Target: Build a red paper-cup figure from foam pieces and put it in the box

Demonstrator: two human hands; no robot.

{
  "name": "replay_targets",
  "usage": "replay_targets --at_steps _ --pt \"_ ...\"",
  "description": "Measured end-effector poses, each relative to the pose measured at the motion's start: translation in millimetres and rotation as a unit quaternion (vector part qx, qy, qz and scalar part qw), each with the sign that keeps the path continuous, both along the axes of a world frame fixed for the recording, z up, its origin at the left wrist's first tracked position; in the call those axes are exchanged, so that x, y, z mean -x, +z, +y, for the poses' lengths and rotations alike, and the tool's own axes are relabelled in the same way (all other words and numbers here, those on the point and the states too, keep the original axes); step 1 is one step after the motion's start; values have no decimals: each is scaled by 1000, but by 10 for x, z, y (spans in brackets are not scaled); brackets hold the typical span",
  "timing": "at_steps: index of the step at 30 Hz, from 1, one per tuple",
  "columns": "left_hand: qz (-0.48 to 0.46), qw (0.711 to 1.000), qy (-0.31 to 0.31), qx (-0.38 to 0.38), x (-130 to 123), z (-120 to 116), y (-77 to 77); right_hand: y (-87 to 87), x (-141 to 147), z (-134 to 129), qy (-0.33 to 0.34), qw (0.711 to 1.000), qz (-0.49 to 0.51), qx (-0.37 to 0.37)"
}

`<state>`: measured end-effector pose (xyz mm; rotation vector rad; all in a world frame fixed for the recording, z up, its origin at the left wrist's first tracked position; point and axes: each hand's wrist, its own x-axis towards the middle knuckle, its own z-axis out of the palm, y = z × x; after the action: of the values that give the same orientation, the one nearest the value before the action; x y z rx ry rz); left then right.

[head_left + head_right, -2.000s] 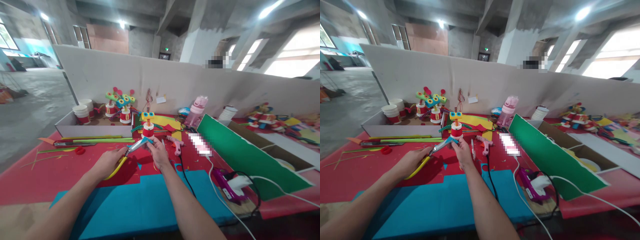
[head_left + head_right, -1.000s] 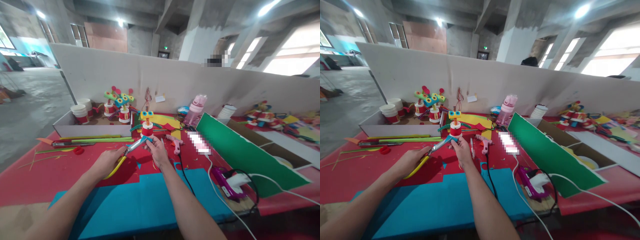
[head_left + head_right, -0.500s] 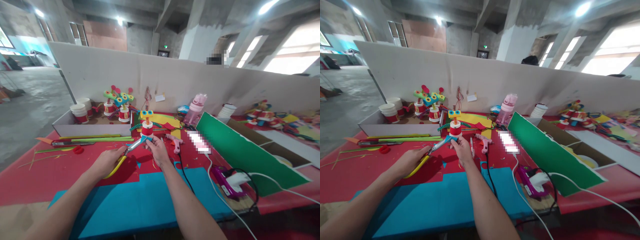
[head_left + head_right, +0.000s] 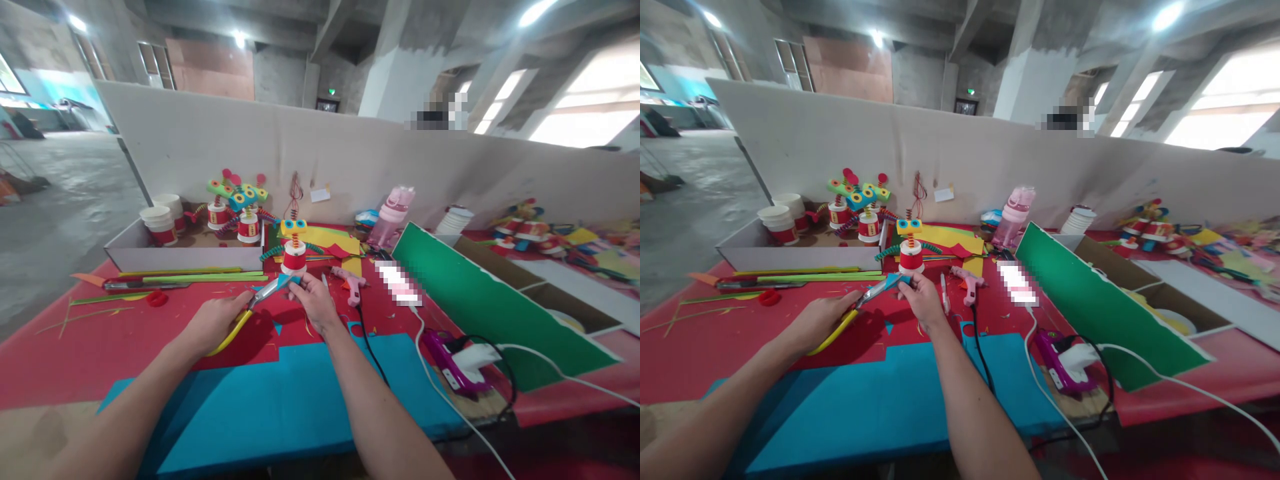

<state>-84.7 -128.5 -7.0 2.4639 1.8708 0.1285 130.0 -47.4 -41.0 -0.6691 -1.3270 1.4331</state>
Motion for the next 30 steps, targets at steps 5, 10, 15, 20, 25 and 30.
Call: replay_targets --at_steps 5,10,15,20,25,30 --pt "-8 1000 3 6 -3 -7 7 9 -4 10 -6 1000 -2 0" --pt "-10 1000 -1 13 -9 -20 25 76 -3 -21 -23 999 22 21" --pt "-21 1000 -6 20 -14 -19 33 84 4 -33 -24 998 48 28" --pt "-25 1000 -7 14 -15 -19 30 70 13 -24 -18 995 79 54" --pt "-14 1000 -6 20 -15 -20 35 85 20 -24 -20 993 91 68" --pt "-7 1000 -13 17 -3 -16 35 87 13 -18 -29 994 82 71"
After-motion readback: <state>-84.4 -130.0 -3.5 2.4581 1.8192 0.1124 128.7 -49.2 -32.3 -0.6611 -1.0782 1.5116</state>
